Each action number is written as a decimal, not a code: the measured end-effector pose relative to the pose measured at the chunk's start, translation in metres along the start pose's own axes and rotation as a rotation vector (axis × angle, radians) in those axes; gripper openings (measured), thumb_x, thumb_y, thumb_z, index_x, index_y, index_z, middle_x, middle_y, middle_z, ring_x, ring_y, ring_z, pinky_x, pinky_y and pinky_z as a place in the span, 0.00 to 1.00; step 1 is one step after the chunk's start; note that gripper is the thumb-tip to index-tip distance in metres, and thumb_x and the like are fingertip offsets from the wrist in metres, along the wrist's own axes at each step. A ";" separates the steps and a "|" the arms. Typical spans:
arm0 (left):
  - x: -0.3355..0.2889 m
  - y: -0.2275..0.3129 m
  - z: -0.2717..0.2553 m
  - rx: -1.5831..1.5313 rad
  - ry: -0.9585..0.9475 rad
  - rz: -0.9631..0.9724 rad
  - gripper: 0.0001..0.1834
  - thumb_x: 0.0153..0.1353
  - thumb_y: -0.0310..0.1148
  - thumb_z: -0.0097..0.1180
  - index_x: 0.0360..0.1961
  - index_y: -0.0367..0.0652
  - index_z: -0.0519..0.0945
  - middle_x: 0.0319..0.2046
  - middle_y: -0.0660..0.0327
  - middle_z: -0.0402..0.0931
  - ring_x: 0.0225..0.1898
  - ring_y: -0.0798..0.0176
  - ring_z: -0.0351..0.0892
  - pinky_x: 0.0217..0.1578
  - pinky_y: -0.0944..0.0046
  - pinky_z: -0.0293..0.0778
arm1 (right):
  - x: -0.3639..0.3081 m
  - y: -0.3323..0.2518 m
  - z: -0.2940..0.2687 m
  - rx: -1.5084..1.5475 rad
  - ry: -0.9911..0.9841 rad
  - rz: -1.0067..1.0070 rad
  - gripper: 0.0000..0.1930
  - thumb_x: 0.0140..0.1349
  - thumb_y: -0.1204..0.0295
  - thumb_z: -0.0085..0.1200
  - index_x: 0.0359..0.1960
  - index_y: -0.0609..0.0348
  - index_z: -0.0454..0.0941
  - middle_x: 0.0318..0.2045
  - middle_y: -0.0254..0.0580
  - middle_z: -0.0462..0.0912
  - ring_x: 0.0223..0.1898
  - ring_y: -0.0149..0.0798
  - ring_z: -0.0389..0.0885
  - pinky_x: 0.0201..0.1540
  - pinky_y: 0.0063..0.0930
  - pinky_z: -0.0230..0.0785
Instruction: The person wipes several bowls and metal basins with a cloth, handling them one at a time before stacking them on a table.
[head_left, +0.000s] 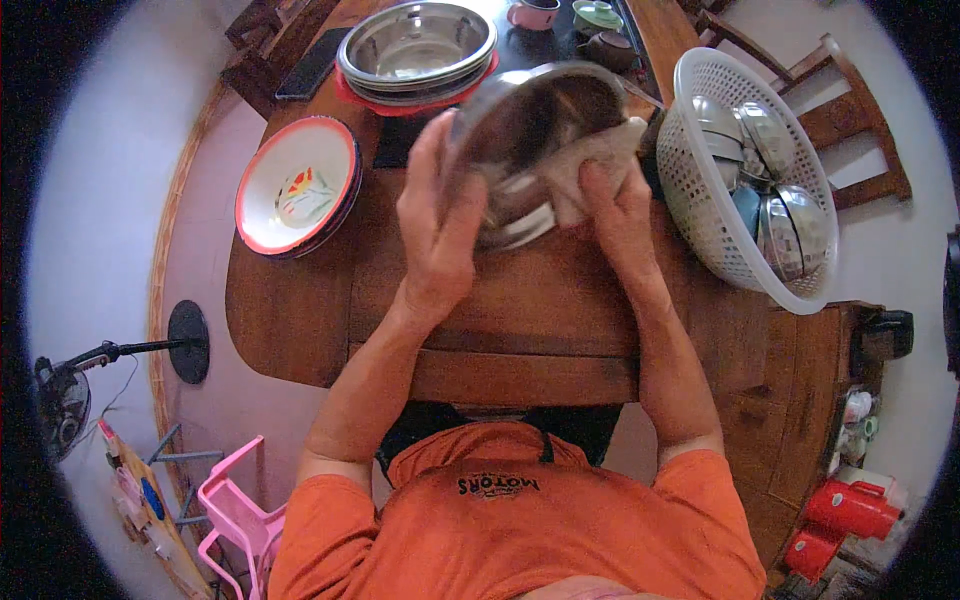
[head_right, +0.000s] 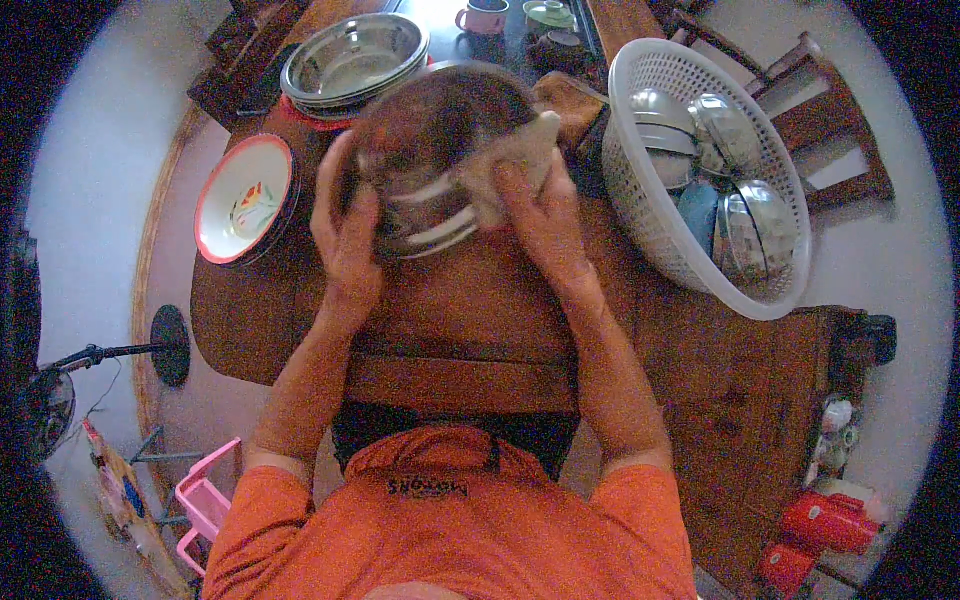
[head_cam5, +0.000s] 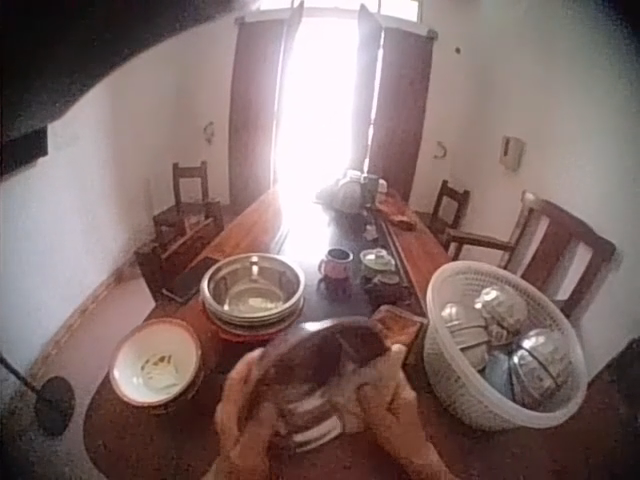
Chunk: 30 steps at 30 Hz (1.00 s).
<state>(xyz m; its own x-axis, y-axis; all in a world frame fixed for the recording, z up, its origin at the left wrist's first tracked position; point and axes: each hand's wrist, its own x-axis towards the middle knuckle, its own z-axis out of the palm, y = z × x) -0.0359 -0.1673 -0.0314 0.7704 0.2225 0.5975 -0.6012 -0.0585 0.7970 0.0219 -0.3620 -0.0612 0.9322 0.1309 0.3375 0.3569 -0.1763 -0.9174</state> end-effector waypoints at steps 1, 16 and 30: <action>-0.004 -0.018 -0.012 -0.053 0.010 0.030 0.25 0.66 0.31 0.46 0.62 0.32 0.61 0.56 0.52 0.69 0.58 0.59 0.66 0.60 0.61 0.59 | 0.000 -0.003 0.005 0.040 -0.103 0.044 0.18 0.65 0.63 0.52 0.50 0.62 0.68 0.41 0.43 0.78 0.43 0.35 0.76 0.47 0.32 0.70; 0.010 -0.001 -0.008 -0.116 0.138 -0.232 0.20 0.66 0.37 0.49 0.53 0.33 0.75 0.43 0.61 0.78 0.43 0.71 0.71 0.46 0.65 0.69 | -0.005 -0.002 -0.010 0.550 -0.064 0.436 0.20 0.68 0.58 0.43 0.47 0.63 0.75 0.38 0.38 0.80 0.37 0.32 0.77 0.43 0.24 0.72; 0.001 -0.007 0.001 -0.249 -0.383 -0.622 0.18 0.64 0.38 0.52 0.49 0.35 0.75 0.42 0.60 0.77 0.44 0.68 0.72 0.48 0.66 0.68 | -0.015 0.005 -0.016 0.241 0.025 0.203 0.20 0.68 0.58 0.45 0.49 0.64 0.75 0.39 0.37 0.80 0.37 0.30 0.77 0.42 0.23 0.71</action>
<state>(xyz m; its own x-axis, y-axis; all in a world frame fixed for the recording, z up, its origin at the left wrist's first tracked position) -0.0309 -0.1675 -0.0362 0.9746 -0.2122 0.0713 -0.0286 0.1981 0.9798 0.0109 -0.3803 -0.0675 0.9852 0.0922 0.1445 0.1413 0.0400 -0.9892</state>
